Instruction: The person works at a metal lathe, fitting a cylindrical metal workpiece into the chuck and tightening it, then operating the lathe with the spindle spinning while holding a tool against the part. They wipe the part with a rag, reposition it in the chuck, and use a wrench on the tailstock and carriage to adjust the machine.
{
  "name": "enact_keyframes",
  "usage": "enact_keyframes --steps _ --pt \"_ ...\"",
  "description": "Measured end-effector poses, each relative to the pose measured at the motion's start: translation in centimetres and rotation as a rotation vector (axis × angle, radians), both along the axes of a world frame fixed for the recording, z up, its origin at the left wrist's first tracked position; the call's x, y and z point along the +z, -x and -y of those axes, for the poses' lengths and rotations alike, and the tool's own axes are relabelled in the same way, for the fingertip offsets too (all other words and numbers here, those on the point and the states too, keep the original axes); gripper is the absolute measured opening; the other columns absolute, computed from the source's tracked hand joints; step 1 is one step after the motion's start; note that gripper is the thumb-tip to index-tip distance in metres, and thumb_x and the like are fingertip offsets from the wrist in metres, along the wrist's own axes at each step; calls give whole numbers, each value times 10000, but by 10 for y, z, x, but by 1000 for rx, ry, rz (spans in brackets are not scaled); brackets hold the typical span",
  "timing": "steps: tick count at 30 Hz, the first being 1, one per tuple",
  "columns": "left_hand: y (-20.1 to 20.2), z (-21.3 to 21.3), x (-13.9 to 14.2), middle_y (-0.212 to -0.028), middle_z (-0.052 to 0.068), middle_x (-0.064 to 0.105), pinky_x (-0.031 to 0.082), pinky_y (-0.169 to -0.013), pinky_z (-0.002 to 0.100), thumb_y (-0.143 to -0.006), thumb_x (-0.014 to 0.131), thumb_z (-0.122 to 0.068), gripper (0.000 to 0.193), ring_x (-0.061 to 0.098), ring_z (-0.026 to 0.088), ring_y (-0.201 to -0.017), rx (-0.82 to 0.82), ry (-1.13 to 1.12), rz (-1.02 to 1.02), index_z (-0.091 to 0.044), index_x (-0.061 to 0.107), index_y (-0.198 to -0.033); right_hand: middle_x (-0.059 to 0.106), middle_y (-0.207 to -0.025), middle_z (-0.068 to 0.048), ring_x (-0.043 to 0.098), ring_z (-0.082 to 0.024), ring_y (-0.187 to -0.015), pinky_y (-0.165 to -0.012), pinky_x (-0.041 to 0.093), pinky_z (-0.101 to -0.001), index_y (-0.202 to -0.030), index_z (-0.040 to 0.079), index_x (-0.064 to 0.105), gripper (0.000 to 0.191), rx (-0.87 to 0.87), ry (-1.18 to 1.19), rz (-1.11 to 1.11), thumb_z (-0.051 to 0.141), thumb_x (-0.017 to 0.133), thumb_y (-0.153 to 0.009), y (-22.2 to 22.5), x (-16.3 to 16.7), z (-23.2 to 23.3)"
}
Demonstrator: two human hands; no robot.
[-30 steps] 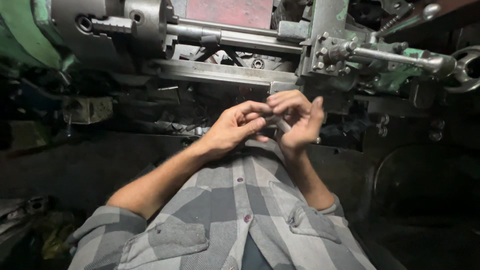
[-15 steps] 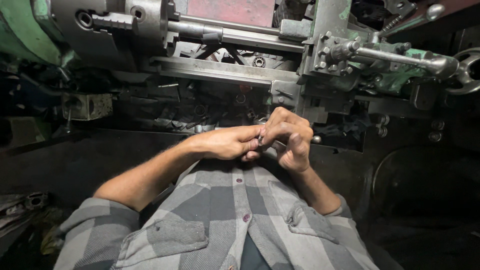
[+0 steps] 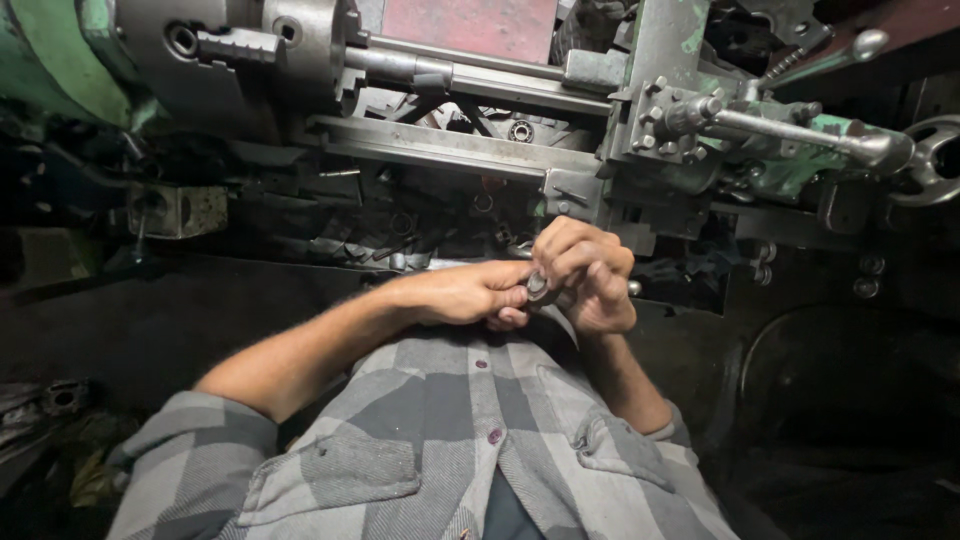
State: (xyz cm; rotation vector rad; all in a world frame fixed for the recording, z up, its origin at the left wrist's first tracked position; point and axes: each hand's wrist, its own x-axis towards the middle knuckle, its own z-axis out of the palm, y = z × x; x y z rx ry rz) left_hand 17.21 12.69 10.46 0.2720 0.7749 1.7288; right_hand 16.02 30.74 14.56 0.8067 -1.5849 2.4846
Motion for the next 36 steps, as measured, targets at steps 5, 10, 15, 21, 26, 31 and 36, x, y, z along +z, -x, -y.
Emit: enact_keyframes --steps 5,10,15,21,26,31,36 --pt "-4 -5 -4 -791 -62 348 311 -603 225 -1115 320 -69 138 308 65 -668 9 -14 53 -96 450 -1078 585 -747 -172 556 -260 -704 -649 469 -374 -738 -74 600 521 30 -23 -6 379 552 -993 2 0 -7" --pt "-7 -6 -2 -779 -60 345 291 -575 231 -1067 324 -22 161 293 69 -646 29 22 57 -107 458 -1094 573 -727 -159 548 -248 -674 -631 446 -363 -712 -55 576 480 -40 -89 33 338 557 -987 -4 1 -4" --pt "-8 -4 1 -791 -52 350 304 -574 238 -1095 340 -38 129 303 74 -655 42 104 -83 -101 443 -1049 584 -727 -154 570 -254 -676 -644 470 -373 -713 -65 586 487 -98 -176 -10 330 551 -995 -6 2 -4" --pt "-8 -4 -2 -807 -52 393 360 -628 239 -1094 383 -76 98 354 74 -695 16 224 -323 -89 458 -1032 571 -710 -157 553 -251 -637 -613 451 -367 -681 -50 555 422 -148 -190 -33 273 534 -952 -11 -7 -2" --pt "-7 -9 1 -837 -20 469 440 -705 280 -1004 525 -26 52 428 103 -795 73 276 -688 -44 484 -980 542 -676 -141 509 -228 -586 -576 410 -363 -651 -48 513 409 -231 -135 -33 241 509 -941 -18 -13 4" --pt "6 -5 28 -769 16 599 497 -665 306 -1017 504 -72 33 587 163 -710 146 482 -672 -64 521 -1044 560 -761 -130 513 -215 -657 -603 408 -337 -718 -33 523 378 -383 -253 7 193 466 -1015 -4 -8 7" --pt "13 -1 47 -941 108 752 592 -746 321 -984 622 -65 161 754 218 -939 579 655 -977 -23 576 -1132 575 -899 -126 515 -198 -789 -701 401 -331 -844 -56 574 351 -537 -406 74 176 408 -1047 9 2 6"
